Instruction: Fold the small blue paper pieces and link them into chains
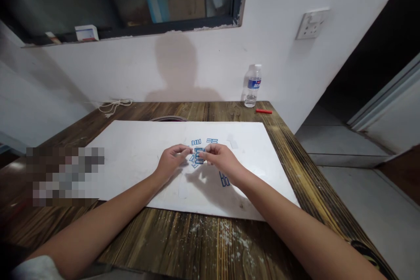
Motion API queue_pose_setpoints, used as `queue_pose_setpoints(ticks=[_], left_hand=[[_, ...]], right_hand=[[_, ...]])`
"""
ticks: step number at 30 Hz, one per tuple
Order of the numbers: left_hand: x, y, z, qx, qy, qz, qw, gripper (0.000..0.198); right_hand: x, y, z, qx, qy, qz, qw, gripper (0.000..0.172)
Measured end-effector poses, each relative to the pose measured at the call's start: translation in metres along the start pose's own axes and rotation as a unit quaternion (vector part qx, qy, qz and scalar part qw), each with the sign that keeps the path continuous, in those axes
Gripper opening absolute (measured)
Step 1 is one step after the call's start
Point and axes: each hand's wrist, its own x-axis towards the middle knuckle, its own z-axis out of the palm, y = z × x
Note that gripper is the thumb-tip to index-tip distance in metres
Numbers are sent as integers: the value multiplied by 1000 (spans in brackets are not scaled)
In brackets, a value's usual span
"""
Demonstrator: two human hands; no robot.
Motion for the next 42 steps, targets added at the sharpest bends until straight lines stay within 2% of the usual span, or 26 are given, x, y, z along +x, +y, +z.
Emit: queue_pose_setpoints(ticks=[2,4,7,11,15,26,31,42], left_hand=[[4,-7,0,83,91,7,992,19],[7,-14,-1,154,117,11,981,28],[7,-17,-2,253,74,29,964,35],[2,-9,0,362,21,57,930,30],[-1,-3,0,382,-13,80,921,27],[1,-3,-4,445,-92,127,882,19],[2,-3,-4,426,-85,132,891,18],[3,-7,-3,401,-39,95,910,23]], right_hand=[[1,0,0,15,18,9,1000,31],[1,1,0,21,20,11,1000,33],[1,2,2,17,5,8,1000,34],[2,5,3,17,-7,7,1000,35],[4,8,2,14,-9,3,1000,35],[6,14,2,-21,-21,11,999,32],[5,13,2,-24,-19,12,999,32],[4,9,4,-34,-17,23,999,33]])
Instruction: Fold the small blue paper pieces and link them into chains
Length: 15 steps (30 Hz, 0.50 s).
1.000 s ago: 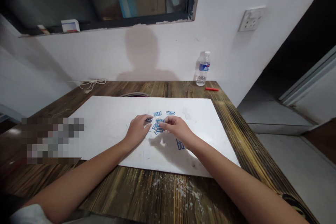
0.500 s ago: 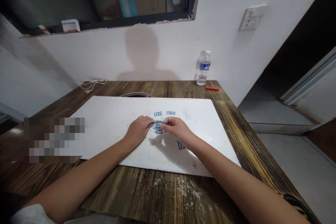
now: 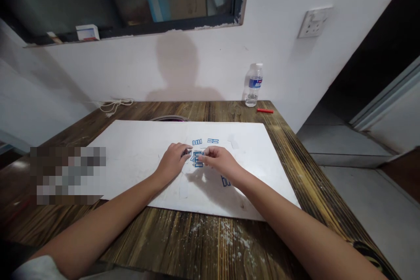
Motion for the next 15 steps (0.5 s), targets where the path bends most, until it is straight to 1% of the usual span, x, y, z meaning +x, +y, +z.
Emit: queue_pose_setpoints(ticks=[4,7,10,15], left_hand=[[0,0,-1,29,10,-22,999,27],[-1,0,-1,55,-1,-46,997,27],[0,-1,0,51,-17,-50,997,24],[1,0,-1,32,-24,-55,998,21]], right_hand=[[0,0,0,3,3,2,1000,32],[-1,-1,0,2,2,4,1000,32],[-1,0,0,-3,2,-1,1000,33],[-1,3,0,-7,1,-11,1000,33]])
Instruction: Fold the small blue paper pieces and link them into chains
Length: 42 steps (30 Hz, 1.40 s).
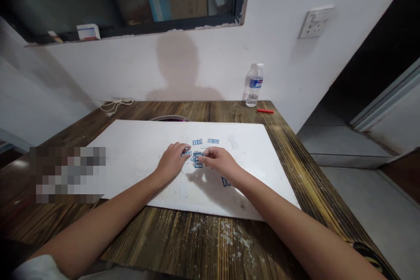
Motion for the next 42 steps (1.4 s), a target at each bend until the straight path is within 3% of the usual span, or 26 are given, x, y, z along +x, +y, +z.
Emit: queue_pose_setpoints(ticks=[29,36,39,42], left_hand=[[-1,-2,1,6,10,10,1000,11],[0,-4,2,-40,36,-5,999,9],[0,-4,1,-91,40,-43,994,6],[0,-2,-3,-135,79,-67,985,6]], right_hand=[[1,2,2,-7,-11,6,1000,41],[3,8,0,-8,7,-4,1000,42],[4,11,0,-12,20,-1,1000,42],[4,11,1,-3,29,-5,1000,41]])
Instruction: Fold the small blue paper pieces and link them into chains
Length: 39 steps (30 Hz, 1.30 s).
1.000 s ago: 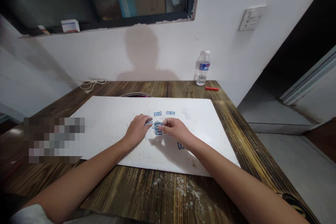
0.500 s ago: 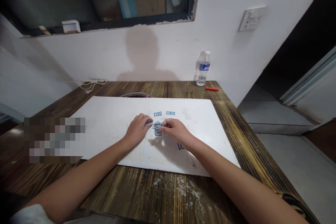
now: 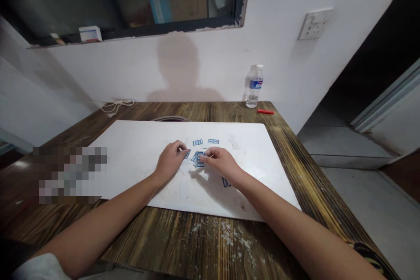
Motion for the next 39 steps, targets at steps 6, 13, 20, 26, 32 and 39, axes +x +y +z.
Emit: queue_pose_setpoints(ticks=[6,13,20,26,32,39], left_hand=[[-3,8,-4,-154,83,36,984,8],[-9,11,-1,-349,-88,81,929,20],[-9,14,-2,-376,-120,67,916,24],[-6,12,1,-398,-114,44,909,25],[-3,11,1,-421,-150,65,892,27],[-3,7,6,-448,-168,23,878,31]], right_hand=[[1,1,0,32,15,-10,999,36],[0,0,1,-32,26,-41,998,34],[-3,-1,2,-83,49,-82,992,27],[-5,-1,5,-128,31,-147,980,25],[-10,-4,8,-193,26,-183,964,14],[-10,-3,6,-180,49,-203,961,15]])
